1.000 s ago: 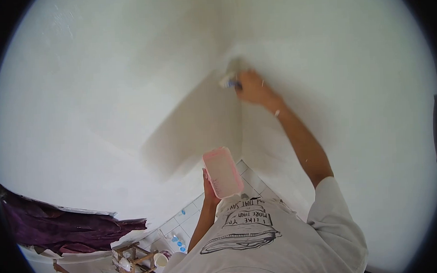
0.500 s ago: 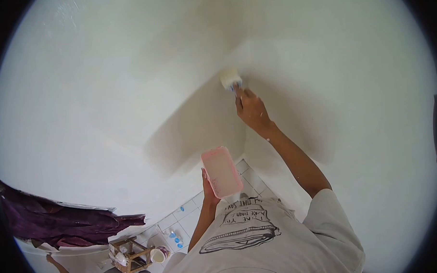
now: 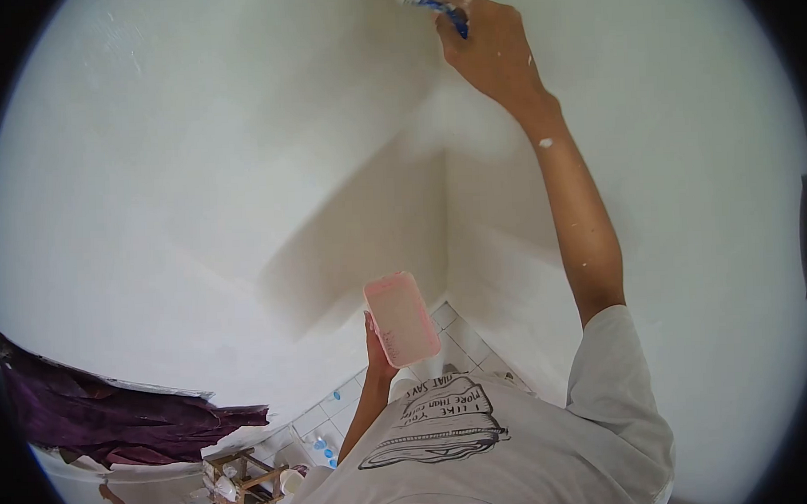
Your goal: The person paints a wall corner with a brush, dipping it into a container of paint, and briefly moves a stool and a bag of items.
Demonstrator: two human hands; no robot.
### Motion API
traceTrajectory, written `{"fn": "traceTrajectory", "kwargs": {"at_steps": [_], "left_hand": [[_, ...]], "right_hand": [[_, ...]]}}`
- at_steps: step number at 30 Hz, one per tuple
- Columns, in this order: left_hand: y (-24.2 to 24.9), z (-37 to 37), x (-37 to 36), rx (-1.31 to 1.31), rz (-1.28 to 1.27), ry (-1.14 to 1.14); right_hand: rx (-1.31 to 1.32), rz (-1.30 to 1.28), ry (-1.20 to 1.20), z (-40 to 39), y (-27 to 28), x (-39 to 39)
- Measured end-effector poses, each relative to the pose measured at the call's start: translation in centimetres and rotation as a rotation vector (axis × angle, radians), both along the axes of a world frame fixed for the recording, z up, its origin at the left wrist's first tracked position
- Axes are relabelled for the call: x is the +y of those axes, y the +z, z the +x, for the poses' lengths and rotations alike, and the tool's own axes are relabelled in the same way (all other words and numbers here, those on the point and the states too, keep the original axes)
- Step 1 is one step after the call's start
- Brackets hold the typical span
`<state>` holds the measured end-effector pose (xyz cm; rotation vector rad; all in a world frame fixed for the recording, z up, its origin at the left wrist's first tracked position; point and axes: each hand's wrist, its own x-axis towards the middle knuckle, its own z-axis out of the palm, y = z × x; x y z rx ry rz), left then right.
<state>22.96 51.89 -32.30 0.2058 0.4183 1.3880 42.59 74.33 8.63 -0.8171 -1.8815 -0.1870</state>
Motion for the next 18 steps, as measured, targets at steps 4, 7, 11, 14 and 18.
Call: {"fn": "traceTrajectory", "kwargs": {"at_steps": [4, 7, 11, 14, 18], "left_hand": [[-1.5, -0.1, -0.5, -0.006, -0.041, 0.012], [-2.6, 0.0, -0.6, 0.06, -0.065, 0.065], [-2.4, 0.4, -0.4, -0.049, -0.066, -0.026], [-1.8, 0.1, 0.1, 0.033, -0.054, -0.035], [-1.8, 0.0, 0.5, 0.008, -0.05, -0.042]], "right_hand": [[-0.008, 0.183, -0.015, -2.5, -12.4, 4.8], [-0.084, -0.295, -0.019, -2.9, -22.6, 1.4], [-0.407, -0.62, 0.014, -0.5, -27.9, 0.3], [-0.493, -0.586, 0.103, 0.1, -24.1, 3.0], [-0.22, -0.016, 0.016, 1.5, -6.9, 4.3]]}}
